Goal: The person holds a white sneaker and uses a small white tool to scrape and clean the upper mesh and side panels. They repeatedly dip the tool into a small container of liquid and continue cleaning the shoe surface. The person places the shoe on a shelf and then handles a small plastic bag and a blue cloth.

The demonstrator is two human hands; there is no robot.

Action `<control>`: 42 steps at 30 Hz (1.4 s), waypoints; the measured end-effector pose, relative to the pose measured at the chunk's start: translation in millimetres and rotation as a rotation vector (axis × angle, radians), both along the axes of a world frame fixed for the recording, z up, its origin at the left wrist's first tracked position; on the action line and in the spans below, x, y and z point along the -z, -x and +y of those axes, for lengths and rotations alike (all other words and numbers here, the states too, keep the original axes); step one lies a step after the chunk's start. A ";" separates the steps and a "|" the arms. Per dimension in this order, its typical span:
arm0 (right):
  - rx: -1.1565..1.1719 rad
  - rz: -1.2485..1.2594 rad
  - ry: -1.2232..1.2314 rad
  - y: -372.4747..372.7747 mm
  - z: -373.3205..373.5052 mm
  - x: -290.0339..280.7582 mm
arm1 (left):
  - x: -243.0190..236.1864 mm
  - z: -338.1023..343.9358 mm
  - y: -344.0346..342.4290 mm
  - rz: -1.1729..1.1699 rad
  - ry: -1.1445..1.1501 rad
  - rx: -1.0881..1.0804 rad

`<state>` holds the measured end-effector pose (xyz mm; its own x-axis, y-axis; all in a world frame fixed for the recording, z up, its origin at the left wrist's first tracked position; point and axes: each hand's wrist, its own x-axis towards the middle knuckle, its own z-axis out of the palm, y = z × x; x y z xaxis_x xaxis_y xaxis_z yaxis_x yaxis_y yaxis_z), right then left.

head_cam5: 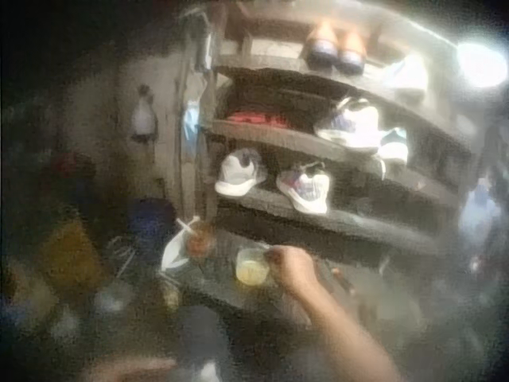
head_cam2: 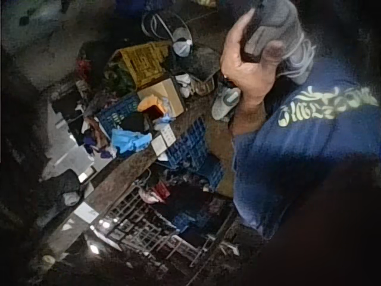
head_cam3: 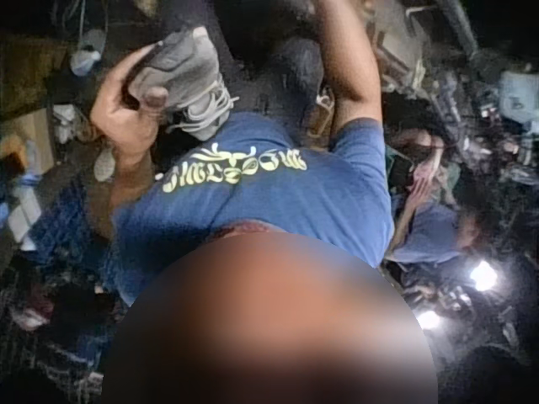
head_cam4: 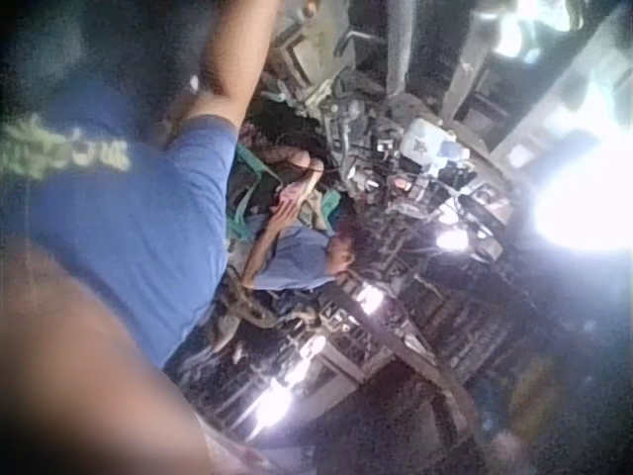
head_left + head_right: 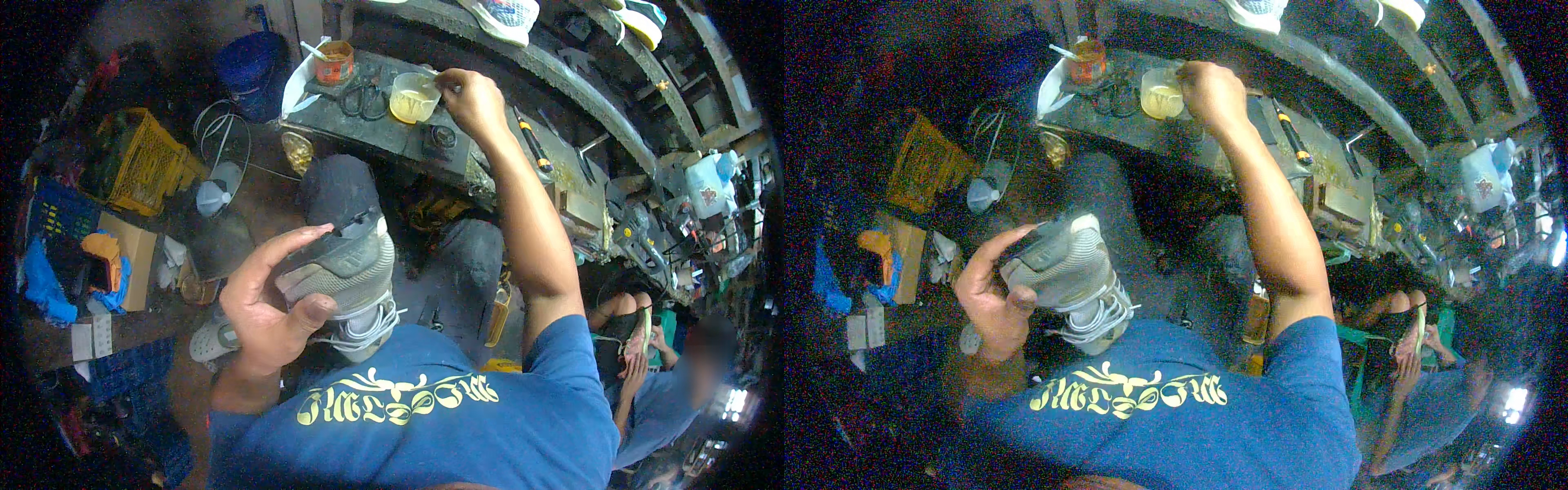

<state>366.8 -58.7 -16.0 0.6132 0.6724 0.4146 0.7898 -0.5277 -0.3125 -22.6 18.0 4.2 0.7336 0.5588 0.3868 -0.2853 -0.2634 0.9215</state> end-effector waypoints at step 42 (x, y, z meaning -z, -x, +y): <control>-0.511 0.626 -0.136 70.8 -61.5 7.6 | 81.1 17.8 -73.8 0.618 -0.251 0.069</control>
<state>296.1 -120.2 -23.6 0.3898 0.9000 0.1953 0.5803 -0.0754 -0.8109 51.2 35.8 -76.9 0.8926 0.4509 -0.0043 0.2520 -0.4908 0.8340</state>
